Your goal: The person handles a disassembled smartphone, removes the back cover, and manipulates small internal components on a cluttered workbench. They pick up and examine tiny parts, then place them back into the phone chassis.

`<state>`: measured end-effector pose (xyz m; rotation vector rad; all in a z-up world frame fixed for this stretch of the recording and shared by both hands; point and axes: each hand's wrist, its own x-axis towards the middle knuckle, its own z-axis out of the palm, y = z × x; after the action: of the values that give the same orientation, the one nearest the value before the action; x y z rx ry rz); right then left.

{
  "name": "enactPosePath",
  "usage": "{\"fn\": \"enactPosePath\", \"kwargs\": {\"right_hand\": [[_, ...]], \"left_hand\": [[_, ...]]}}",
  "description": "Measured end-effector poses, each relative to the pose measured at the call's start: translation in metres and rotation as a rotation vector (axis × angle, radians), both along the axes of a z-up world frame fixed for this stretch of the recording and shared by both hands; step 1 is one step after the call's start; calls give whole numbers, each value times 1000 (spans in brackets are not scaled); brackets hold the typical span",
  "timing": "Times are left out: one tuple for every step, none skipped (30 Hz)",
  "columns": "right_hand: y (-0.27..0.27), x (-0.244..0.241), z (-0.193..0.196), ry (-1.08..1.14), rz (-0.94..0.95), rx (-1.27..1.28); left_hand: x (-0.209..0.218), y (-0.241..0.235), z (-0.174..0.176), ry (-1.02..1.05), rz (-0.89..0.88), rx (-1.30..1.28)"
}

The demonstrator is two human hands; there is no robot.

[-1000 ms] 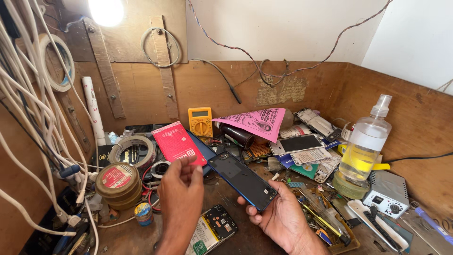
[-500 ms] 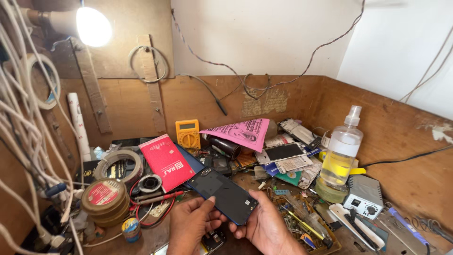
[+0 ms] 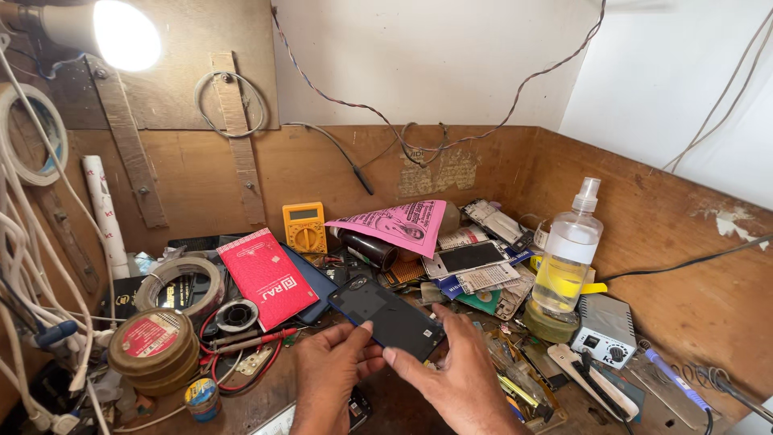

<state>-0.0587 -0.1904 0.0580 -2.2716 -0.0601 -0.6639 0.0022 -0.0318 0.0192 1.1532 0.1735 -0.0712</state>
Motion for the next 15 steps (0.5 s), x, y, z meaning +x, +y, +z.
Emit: {"fn": "enactPosePath", "kwargs": {"right_hand": [[0,-1,3,85,-35,-23],[-1,-2,6,171,-70,-47],[-1,-3,8,257,-105,-71],[0,-3,10,229,-115,-80],[0,-4,11,200,-124,-89],[0,-5,12,172,-133,-99],[-1,-5,13,165,-130,-95],[-4,-5,15,157,-130,-91],[-7,-4,17,149,-130,-86],[-10,-4,19,110,-158,-102],[-15,-2,21,72,-186,-118],[-17,-1,23,32,-214,-135],[-22,1,25,142,-240,-85],[-32,3,30,254,-269,-37],[-41,5,33,367,-297,10]], "left_hand": [[-1,-2,2,6,-11,9],[-1,-3,4,13,-22,17],[-2,-5,5,20,-32,26],[-3,-7,6,11,-36,33],[-3,-8,7,2,-39,41],[-4,-9,8,-6,-42,48],[-4,-8,7,0,-57,36],[-3,-8,6,6,-76,23],[-2,-8,5,11,-95,11],[-2,-9,4,8,-97,17],[-1,-8,1,5,-99,22],[0,-7,-1,1,-102,27],[1,-5,-3,8,-100,13],[3,-4,-7,16,-103,-4],[5,-3,-10,24,-107,-21]]}}
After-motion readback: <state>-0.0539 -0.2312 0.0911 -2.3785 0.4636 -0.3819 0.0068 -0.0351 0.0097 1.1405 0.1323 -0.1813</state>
